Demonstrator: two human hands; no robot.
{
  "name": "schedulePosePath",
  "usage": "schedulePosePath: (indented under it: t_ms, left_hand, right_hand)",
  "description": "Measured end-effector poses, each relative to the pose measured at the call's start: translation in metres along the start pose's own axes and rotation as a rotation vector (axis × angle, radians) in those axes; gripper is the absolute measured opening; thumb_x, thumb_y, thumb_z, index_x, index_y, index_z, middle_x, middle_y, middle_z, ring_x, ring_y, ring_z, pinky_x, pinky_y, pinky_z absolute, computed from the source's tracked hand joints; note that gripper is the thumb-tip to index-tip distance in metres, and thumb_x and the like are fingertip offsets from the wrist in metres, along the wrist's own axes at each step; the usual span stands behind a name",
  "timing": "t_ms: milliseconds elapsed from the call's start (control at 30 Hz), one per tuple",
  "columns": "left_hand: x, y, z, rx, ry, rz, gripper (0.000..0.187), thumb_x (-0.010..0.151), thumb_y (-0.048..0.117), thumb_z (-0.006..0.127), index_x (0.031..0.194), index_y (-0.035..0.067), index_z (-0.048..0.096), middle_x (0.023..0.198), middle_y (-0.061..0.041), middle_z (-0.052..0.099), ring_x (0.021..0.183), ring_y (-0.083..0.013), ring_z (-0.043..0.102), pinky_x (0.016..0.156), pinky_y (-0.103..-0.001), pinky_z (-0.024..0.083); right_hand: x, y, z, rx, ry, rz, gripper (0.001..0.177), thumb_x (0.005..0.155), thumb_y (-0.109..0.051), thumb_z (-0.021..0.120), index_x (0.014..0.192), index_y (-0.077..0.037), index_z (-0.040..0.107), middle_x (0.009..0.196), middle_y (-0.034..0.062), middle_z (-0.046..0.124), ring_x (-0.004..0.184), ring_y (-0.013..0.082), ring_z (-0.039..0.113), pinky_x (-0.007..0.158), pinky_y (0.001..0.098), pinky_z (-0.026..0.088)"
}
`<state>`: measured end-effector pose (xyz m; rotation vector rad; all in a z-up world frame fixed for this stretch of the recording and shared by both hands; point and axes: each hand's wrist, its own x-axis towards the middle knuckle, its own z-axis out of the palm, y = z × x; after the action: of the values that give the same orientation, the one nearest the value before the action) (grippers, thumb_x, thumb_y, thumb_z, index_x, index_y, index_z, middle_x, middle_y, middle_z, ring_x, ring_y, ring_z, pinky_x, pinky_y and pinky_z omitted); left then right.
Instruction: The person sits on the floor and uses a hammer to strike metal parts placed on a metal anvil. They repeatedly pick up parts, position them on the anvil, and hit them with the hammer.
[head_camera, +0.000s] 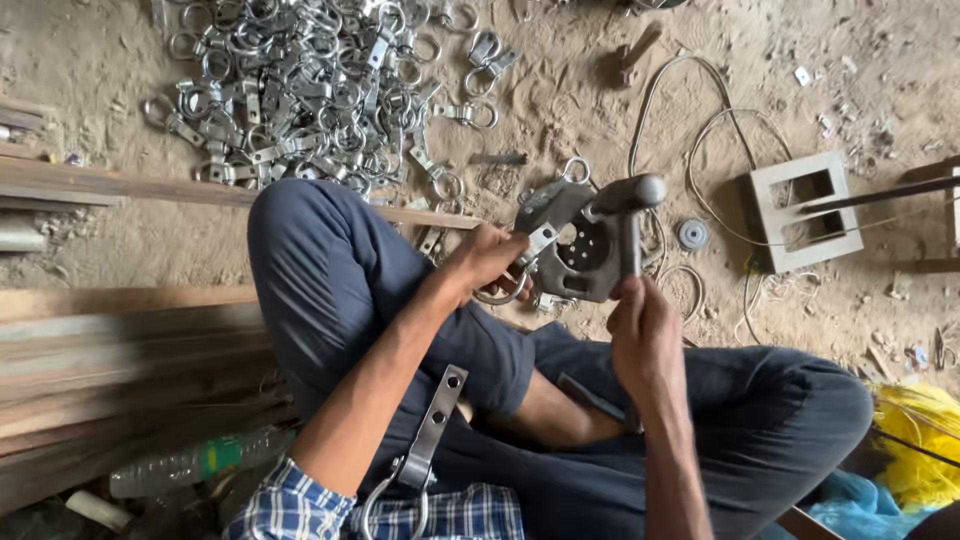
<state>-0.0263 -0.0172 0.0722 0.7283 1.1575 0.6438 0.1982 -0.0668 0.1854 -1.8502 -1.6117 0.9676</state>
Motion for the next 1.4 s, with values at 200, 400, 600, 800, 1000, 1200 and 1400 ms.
schedulePosePath:
  t_ms: [200,400,600,800,1000,1200,1400]
  left_hand:
    - [0.006,-0.004,-0.003,0.033,-0.007,0.001,0.037,0.099,0.027,0.052,0.092,-0.004,0.071,0.074,-0.014,0.075,0.053,-0.0179,0.071,0.041,-0.029,0.051]
    - [0.008,-0.002,-0.002,-0.077,-0.03,0.177,0.031,0.105,0.031,0.05,0.111,0.004,0.065,0.082,-0.008,0.072,0.063,-0.0138,0.071,0.054,-0.027,0.061]
    - [0.004,0.016,-0.008,-0.184,0.343,0.243,0.027,0.102,0.024,0.048,0.104,0.0,0.063,0.079,-0.014,0.074,0.058,-0.0184,0.072,0.044,-0.03,0.055]
    - [0.005,0.012,-0.006,-0.274,0.318,0.342,0.022,0.101,0.02,0.052,0.098,0.0,0.062,0.083,-0.008,0.069,0.066,-0.0172,0.074,0.052,-0.032,0.064]
    - [0.011,0.01,-0.007,-0.214,0.356,0.229,0.03,0.098,0.023,0.051,0.113,0.002,0.066,0.078,-0.009,0.071,0.063,-0.018,0.072,0.052,-0.032,0.061]
    - [0.04,-0.025,-0.035,0.058,0.509,0.351,0.027,0.099,0.026,0.06,0.11,0.002,0.067,0.091,0.001,0.067,0.079,-0.008,0.059,0.07,-0.027,0.049]
    - [0.026,-0.016,-0.045,-0.005,0.426,0.311,0.017,0.098,0.02,0.053,0.094,0.008,0.065,0.092,-0.004,0.065,0.078,-0.0169,0.065,0.066,-0.032,0.057]
  right_hand:
    - [-0.002,-0.005,-0.026,0.019,0.02,0.029,0.044,0.112,-0.037,0.039,0.094,-0.004,0.062,0.06,0.0024,0.053,0.048,0.0123,0.048,0.043,0.0309,0.038]
    - [0.001,0.014,-0.046,-0.281,0.021,-0.047,0.042,0.107,-0.041,0.051,0.101,-0.002,0.065,0.059,0.0089,0.058,0.047,0.0197,0.055,0.048,0.0384,0.042]
    - [0.007,0.031,-0.039,-0.625,-0.169,-0.081,0.039,0.097,-0.045,0.061,0.105,-0.009,0.071,0.059,0.0135,0.065,0.048,0.0289,0.063,0.051,0.0467,0.05]
    - [0.017,0.038,-0.016,-0.673,-0.152,-0.133,0.039,0.1,-0.047,0.063,0.101,-0.009,0.072,0.064,0.0143,0.066,0.059,0.0339,0.067,0.059,0.049,0.052]
    - [0.064,0.033,0.011,-0.64,0.101,-0.343,0.049,0.098,-0.037,0.069,0.126,0.003,0.069,0.119,0.0191,0.064,0.096,0.03,0.062,0.074,0.0464,0.053]
    - [0.107,0.047,0.053,-0.599,0.038,-0.461,0.015,0.086,-0.013,0.072,0.099,-0.015,0.079,0.116,0.0094,0.062,0.112,0.03,0.056,0.089,0.0463,0.055]
    - [0.127,0.062,0.1,-0.259,0.357,-0.369,0.024,0.085,-0.003,0.064,0.107,-0.002,0.071,0.117,0.0205,0.061,0.105,0.039,0.062,0.086,0.0466,0.054]
